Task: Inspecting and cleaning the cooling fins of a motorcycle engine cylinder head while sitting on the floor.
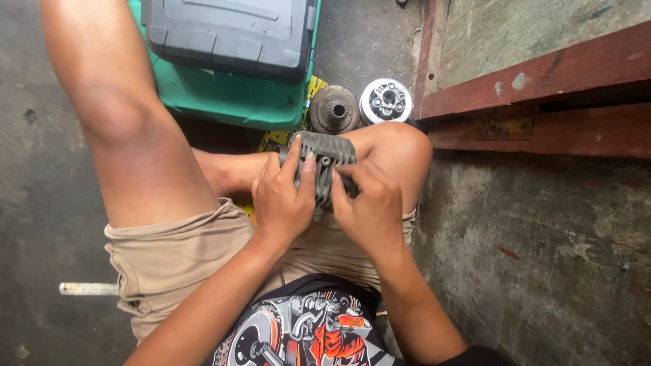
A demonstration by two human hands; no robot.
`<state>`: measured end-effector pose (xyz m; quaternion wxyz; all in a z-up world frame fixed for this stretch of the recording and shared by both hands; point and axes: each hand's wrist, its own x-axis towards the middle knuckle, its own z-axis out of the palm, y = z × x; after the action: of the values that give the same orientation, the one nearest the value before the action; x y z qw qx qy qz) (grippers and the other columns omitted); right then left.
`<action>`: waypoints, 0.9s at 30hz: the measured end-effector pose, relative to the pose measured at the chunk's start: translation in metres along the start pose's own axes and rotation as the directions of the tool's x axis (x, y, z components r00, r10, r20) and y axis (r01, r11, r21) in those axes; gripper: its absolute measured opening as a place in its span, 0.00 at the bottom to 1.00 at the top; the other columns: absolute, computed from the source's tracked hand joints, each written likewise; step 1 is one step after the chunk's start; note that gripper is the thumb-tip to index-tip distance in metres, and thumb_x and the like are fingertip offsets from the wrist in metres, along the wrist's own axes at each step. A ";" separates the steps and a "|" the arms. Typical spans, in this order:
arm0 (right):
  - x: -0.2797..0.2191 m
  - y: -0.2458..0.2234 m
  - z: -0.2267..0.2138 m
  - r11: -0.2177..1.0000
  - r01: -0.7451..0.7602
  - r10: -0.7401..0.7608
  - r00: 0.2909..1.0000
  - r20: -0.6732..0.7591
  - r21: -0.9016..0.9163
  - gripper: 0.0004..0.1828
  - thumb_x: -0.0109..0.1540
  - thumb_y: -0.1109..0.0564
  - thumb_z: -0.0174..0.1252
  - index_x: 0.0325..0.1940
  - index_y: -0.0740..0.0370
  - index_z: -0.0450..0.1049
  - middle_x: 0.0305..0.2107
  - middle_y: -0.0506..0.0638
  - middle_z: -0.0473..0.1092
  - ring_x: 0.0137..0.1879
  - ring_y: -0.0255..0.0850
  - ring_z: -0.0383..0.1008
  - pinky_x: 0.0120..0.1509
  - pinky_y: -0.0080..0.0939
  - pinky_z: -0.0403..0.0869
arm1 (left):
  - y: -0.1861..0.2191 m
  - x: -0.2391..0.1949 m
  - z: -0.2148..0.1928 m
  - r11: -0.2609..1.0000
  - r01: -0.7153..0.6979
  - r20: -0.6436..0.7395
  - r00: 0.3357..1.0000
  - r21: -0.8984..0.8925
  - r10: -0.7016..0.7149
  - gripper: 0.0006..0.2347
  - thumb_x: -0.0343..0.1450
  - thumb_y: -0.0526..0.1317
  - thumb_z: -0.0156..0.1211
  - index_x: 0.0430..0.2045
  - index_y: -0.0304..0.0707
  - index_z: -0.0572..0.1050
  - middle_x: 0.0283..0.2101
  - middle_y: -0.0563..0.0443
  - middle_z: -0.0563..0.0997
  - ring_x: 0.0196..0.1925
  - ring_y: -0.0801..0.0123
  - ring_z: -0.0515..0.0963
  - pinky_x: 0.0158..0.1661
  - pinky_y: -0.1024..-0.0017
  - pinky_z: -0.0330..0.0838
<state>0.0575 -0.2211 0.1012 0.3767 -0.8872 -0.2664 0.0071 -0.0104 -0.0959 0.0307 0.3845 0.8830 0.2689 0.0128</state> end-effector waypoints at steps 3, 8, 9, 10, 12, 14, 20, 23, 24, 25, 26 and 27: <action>-0.002 -0.003 -0.001 1.000 -0.005 0.005 1.000 -0.003 0.021 0.06 0.58 0.63 0.64 0.39 0.61 0.82 0.26 0.56 0.75 0.34 0.56 0.79 0.38 0.48 0.77 | 0.002 0.002 0.002 1.000 0.005 -0.040 0.999 0.008 -0.004 0.25 0.77 0.57 0.38 0.64 0.49 0.71 0.37 0.42 0.74 0.45 0.42 0.79 0.46 0.47 0.69; -0.006 -0.006 0.008 0.998 -0.035 0.039 0.997 -0.062 0.056 0.10 0.59 0.62 0.65 0.44 0.58 0.83 0.32 0.53 0.73 0.35 0.52 0.79 0.40 0.47 0.78 | 0.000 0.003 -0.002 1.000 0.026 -0.064 0.998 -0.001 -0.026 0.25 0.77 0.56 0.37 0.64 0.47 0.71 0.36 0.42 0.75 0.44 0.42 0.79 0.44 0.48 0.70; -0.007 -0.005 0.012 0.997 -0.046 0.052 0.994 -0.096 0.066 0.11 0.58 0.63 0.66 0.45 0.60 0.83 0.30 0.55 0.73 0.35 0.55 0.79 0.39 0.48 0.77 | 0.001 0.003 -0.003 1.000 0.024 -0.058 0.998 -0.003 -0.024 0.25 0.77 0.57 0.38 0.63 0.47 0.72 0.36 0.41 0.75 0.44 0.42 0.80 0.44 0.48 0.69; -0.008 -0.005 0.015 0.995 -0.056 0.066 0.989 -0.129 0.076 0.13 0.56 0.63 0.66 0.45 0.61 0.83 0.28 0.56 0.74 0.35 0.57 0.79 0.38 0.48 0.77 | 0.002 0.002 -0.003 1.000 0.021 -0.051 0.998 -0.005 -0.021 0.26 0.77 0.58 0.38 0.63 0.46 0.72 0.36 0.41 0.76 0.44 0.41 0.80 0.44 0.48 0.69; -0.009 0.002 0.022 0.996 -0.069 0.078 0.982 -0.171 0.055 0.09 0.57 0.62 0.67 0.41 0.58 0.83 0.26 0.53 0.75 0.34 0.54 0.80 0.38 0.45 0.77 | 0.004 0.002 -0.006 1.000 0.029 -0.045 0.999 -0.011 -0.030 0.26 0.77 0.59 0.37 0.63 0.47 0.72 0.36 0.42 0.76 0.44 0.43 0.80 0.44 0.48 0.69; -0.012 0.003 0.022 0.996 -0.086 0.092 0.973 -0.213 0.037 0.05 0.58 0.60 0.67 0.37 0.55 0.83 0.25 0.49 0.76 0.33 0.51 0.80 0.38 0.42 0.77 | 0.004 -0.001 -0.006 0.999 0.039 -0.036 0.999 -0.015 -0.039 0.27 0.76 0.59 0.36 0.63 0.47 0.72 0.36 0.43 0.76 0.43 0.44 0.80 0.44 0.49 0.69; -0.013 -0.008 0.009 0.969 -0.239 0.245 0.962 -0.119 0.070 0.02 0.52 0.61 0.68 0.28 0.57 0.84 0.17 0.54 0.75 0.27 0.50 0.80 0.29 0.39 0.74 | 0.005 -0.004 -0.005 1.000 0.001 -0.055 0.999 -0.010 -0.002 0.26 0.76 0.59 0.37 0.62 0.46 0.73 0.35 0.42 0.76 0.43 0.44 0.81 0.45 0.49 0.68; -0.013 -0.009 0.010 0.950 -0.290 0.299 0.951 -0.075 0.114 0.03 0.51 0.63 0.66 0.28 0.62 0.84 0.15 0.56 0.74 0.22 0.46 0.78 0.25 0.36 0.71 | 0.005 -0.005 -0.001 1.000 -0.013 -0.075 0.997 0.015 0.014 0.26 0.76 0.59 0.38 0.63 0.47 0.72 0.35 0.42 0.75 0.43 0.44 0.80 0.45 0.49 0.68; -0.013 -0.007 0.011 0.950 -0.296 0.305 0.947 -0.097 0.096 0.04 0.51 0.63 0.65 0.28 0.62 0.84 0.15 0.57 0.74 0.22 0.47 0.78 0.24 0.37 0.71 | 0.006 -0.005 0.000 1.000 -0.012 -0.076 0.997 0.010 0.013 0.27 0.76 0.60 0.37 0.62 0.46 0.72 0.35 0.43 0.75 0.42 0.46 0.80 0.45 0.50 0.68; -0.012 -0.005 0.013 0.950 -0.300 0.309 0.944 -0.120 0.082 0.04 0.50 0.63 0.65 0.28 0.62 0.83 0.15 0.57 0.74 0.22 0.48 0.78 0.23 0.38 0.70 | 0.007 -0.005 0.000 1.000 -0.013 -0.080 0.997 0.008 0.014 0.28 0.76 0.61 0.36 0.62 0.46 0.73 0.34 0.44 0.75 0.42 0.47 0.80 0.44 0.51 0.68; -0.011 -0.003 0.015 0.950 -0.301 0.310 0.943 -0.120 0.084 0.04 0.50 0.63 0.65 0.28 0.62 0.83 0.15 0.57 0.74 0.22 0.48 0.78 0.23 0.38 0.70 | 0.006 -0.004 0.002 1.000 -0.014 -0.080 0.997 0.010 0.015 0.28 0.76 0.61 0.36 0.62 0.46 0.73 0.34 0.44 0.75 0.42 0.47 0.80 0.44 0.51 0.68; -0.011 0.000 0.017 0.941 -0.329 0.336 0.930 -0.149 0.075 0.04 0.51 0.62 0.65 0.29 0.60 0.83 0.17 0.57 0.74 0.25 0.49 0.79 0.26 0.40 0.72 | 0.005 -0.004 0.006 0.999 -0.026 -0.101 0.994 0.019 0.028 0.27 0.76 0.61 0.39 0.62 0.46 0.73 0.35 0.44 0.75 0.42 0.46 0.80 0.44 0.50 0.68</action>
<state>0.0446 -0.2150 0.0873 0.4115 -0.9078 -0.0810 0.0061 -0.0098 -0.1043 0.0309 0.3622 0.8882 0.2762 0.0604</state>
